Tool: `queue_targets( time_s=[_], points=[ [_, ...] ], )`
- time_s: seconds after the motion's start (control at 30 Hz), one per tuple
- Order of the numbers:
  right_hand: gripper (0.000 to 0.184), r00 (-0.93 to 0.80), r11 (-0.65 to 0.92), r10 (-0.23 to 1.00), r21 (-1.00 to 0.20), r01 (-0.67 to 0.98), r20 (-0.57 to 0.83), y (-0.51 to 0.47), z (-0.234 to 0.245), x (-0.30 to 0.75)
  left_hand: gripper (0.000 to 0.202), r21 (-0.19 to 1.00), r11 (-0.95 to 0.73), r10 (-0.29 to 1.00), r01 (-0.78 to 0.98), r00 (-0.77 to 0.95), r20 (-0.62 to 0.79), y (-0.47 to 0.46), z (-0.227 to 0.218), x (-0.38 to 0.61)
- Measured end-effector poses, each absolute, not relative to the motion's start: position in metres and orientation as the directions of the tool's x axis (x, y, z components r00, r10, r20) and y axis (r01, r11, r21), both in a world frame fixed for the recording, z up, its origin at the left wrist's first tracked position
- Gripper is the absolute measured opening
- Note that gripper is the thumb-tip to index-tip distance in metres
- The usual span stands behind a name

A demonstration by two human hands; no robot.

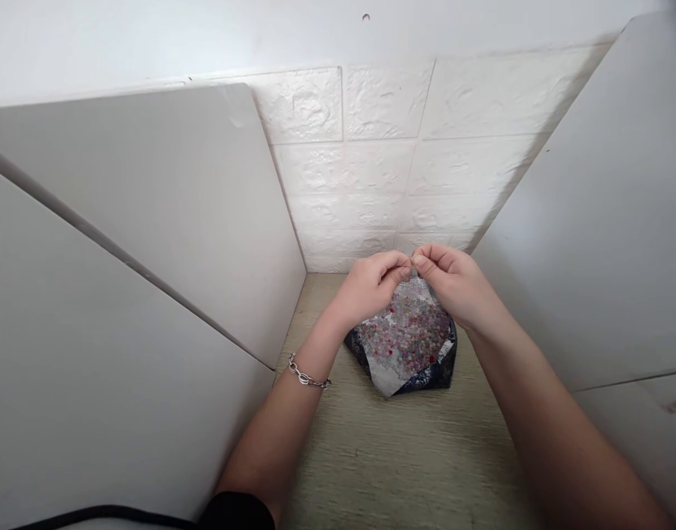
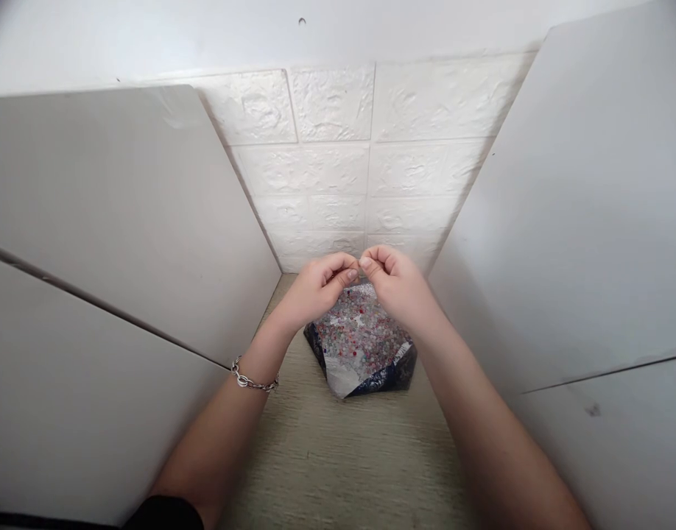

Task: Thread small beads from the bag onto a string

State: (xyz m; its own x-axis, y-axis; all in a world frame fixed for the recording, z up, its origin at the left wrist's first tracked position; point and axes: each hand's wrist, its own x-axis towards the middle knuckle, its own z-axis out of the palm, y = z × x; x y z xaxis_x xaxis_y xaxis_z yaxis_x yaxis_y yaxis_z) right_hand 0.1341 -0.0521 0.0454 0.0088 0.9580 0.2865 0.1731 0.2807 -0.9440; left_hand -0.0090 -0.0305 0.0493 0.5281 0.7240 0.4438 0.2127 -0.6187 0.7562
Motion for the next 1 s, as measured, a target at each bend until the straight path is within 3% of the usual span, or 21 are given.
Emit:
queue_targets(
  time_s=[0.2,0.5,0.7,1.0],
  points=[
    [0.019,0.016,0.262,0.964,-0.954,0.145,0.267,-0.049,0.04,0.134,0.017,0.718,-0.648,0.712,0.256,0.538,0.451,-0.029,0.048,-0.01],
    [0.023,-0.05,0.156,0.986,-0.987,-0.041,0.158,-0.049,0.043,0.134,0.017,0.722,-0.66,0.695,0.209,0.536,0.48,-0.03,0.048,-0.009],
    [0.023,0.009,0.218,0.975,-0.965,0.147,0.221,-0.055,0.049,0.133,0.02,0.814,-0.562,0.748,0.145,0.511,0.425,-0.028,0.046,-0.01],
    [0.019,0.052,0.334,0.932,-0.905,0.264,0.359,-0.059,0.05,0.126,0.022,0.924,-0.364,0.78,-0.116,0.504,0.371,-0.027,0.045,-0.007]
  ],
)
